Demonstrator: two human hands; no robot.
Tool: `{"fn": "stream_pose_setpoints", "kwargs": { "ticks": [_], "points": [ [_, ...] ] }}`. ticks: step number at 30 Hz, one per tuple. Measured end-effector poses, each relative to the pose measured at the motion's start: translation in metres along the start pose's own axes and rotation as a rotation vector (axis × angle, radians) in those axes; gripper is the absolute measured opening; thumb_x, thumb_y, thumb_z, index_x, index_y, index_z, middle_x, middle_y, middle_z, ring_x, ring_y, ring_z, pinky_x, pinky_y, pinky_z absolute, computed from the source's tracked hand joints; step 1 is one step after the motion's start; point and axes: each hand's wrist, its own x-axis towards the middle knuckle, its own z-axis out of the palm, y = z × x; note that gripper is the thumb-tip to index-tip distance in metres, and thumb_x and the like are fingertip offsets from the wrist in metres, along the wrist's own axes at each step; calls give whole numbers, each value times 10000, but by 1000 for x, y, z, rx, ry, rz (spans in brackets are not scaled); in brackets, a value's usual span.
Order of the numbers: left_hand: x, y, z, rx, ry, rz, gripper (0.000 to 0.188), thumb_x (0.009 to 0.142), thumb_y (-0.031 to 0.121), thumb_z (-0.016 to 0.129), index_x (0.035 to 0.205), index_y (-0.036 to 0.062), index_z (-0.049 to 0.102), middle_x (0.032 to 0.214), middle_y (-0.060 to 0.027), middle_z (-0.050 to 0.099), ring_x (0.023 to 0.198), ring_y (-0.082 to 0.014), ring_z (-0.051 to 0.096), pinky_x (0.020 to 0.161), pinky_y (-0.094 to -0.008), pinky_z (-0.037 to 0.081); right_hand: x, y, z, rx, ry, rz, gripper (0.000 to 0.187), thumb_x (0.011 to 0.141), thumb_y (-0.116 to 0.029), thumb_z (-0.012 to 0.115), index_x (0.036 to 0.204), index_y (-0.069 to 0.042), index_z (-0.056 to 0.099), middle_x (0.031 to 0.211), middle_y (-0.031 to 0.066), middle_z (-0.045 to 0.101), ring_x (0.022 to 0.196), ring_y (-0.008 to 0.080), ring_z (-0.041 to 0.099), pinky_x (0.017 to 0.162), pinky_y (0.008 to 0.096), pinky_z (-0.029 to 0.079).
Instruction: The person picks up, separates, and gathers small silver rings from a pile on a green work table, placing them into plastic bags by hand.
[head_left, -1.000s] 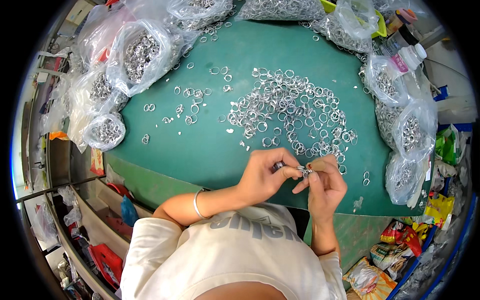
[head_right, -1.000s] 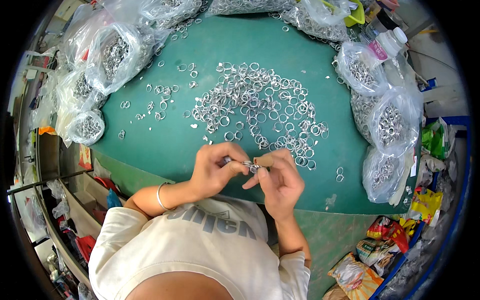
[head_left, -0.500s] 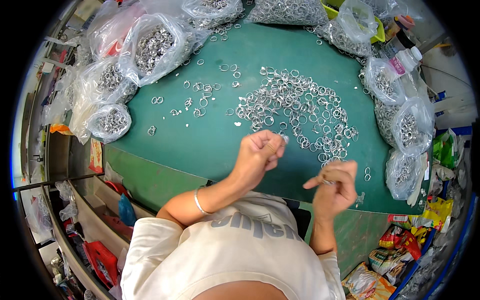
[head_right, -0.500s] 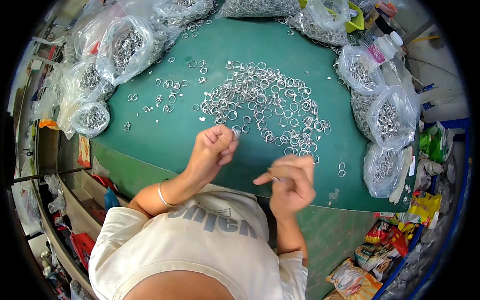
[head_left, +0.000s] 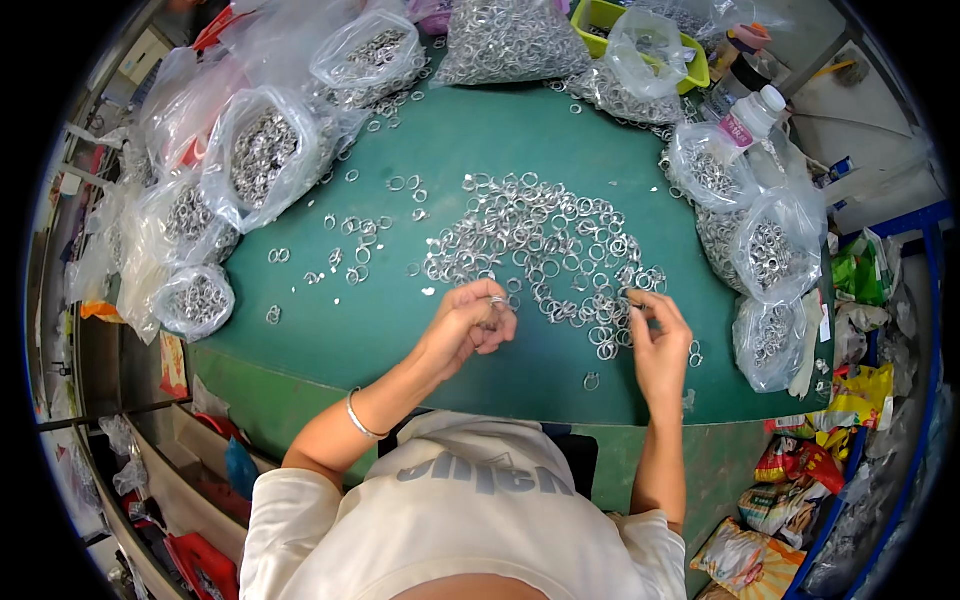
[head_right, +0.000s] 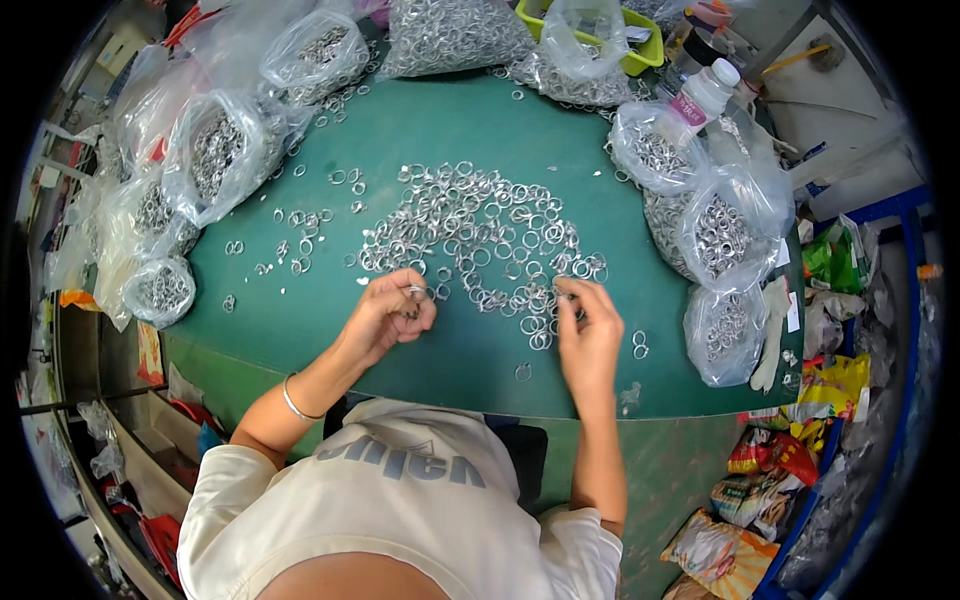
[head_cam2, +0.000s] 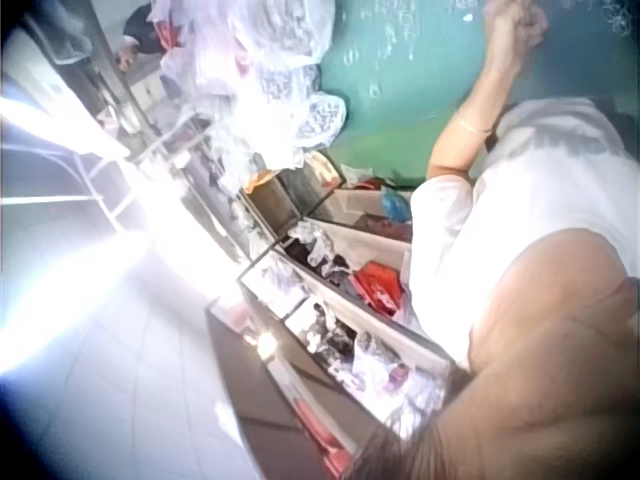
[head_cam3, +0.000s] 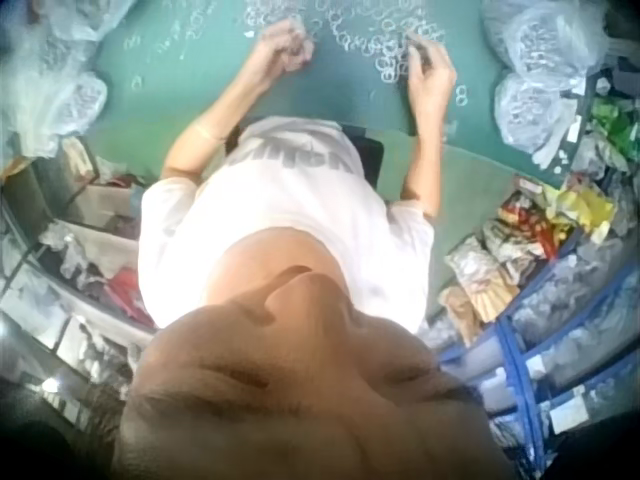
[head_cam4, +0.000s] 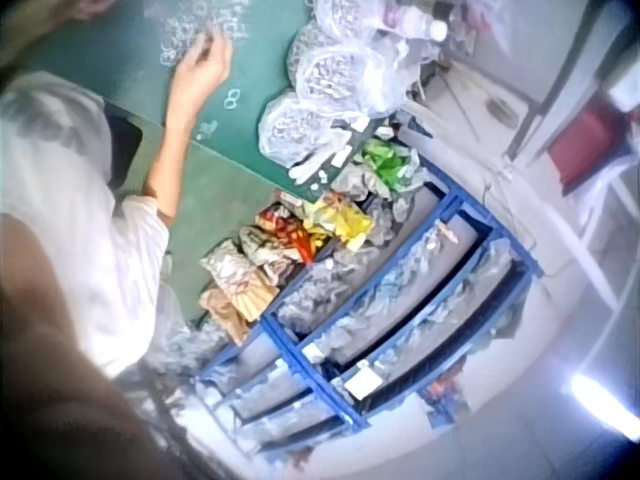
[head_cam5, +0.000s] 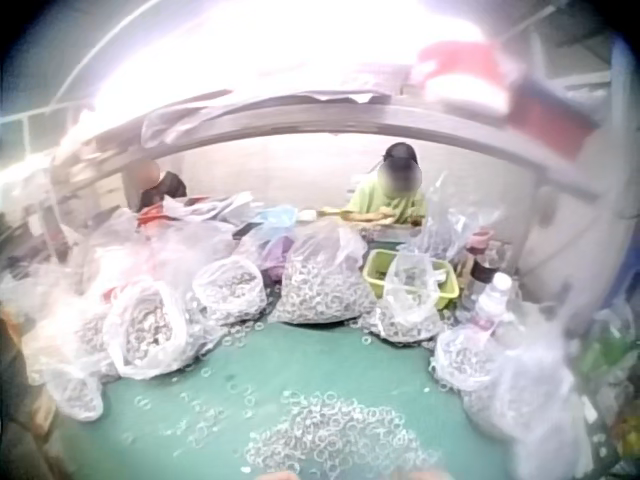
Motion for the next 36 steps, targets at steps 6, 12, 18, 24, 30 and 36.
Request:
{"fn": "stream_pose_setpoints", "kwargs": {
  "ticks": [6, 12, 18, 24, 30, 36],
  "points": [
    [52, 21, 14, 161, 19, -68, 139, 885, 182, 531, 840, 59, 486, 584, -103, 539, 460, -88, 357, 404, -234, 250, 66, 21, -13, -248, 7, -80, 130, 823, -49, 624, 942, -14, 663, 920, 111, 630, 723, 247, 593, 672, 339, 472],
    [108, 30, 33, 1203, 51, 519, 107, 851, 104, 631, 916, 24, 604, 735, -127, 605, 638, -217, 599, 562, -341, 464, 93, 37, -2, -421, -154, -110, 66, 749, -32, 671, 804, -14, 638, 930, 112, 617, 857, 306, 566, 757, 387, 464],
    [147, 23, 46, 1589, -79, 664, 205, 820, 123, 643, 1006, 39, 634, 877, -125, 579, 774, -323, 612, 662, -393, 502, 87, 28, -19, 627, -147, 414, 12, 846, 5, 591, 846, 3, 603, 956, 148, 639, 715, 182, 615, 588, 268, 487],
    [168, 25, 60, 1815, -179, 686, 320, 734, 53, 651, 1053, 63, 622, 931, -93, 537, 890, -268, 579, 659, -376, 504, 100, 33, -21, 1266, -210, 671, 188, 907, -54, 531, 1084, 8, 543, 977, 111, 600, 756, 147, 593, 575, 231, 450],
    [183, 35, 47, 1475, -250, 535, 221, 776, 59, 664, 989, 12, 632, 860, -71, 540, 779, -197, 574, 647, -314, 486, 118, 26, -1, -362, -238, 119, 160, 855, -176, 641, 882, -18, 629, 849, 103, 559, 699, 248, 576, 602, 346, 465],
    [155, 56, 21, 431, -33, -73, 148, 835, 124, 666, 915, 2, 642, 745, 23, 592, 646, -67, 508, 606, -245, 439, 121, 24, 28, -515, -212, 97, 138, 789, -142, 686, 745, -37, 607, 815, 133, 566, 692, 341, 609, 589, 456, 464]
  ]
}}
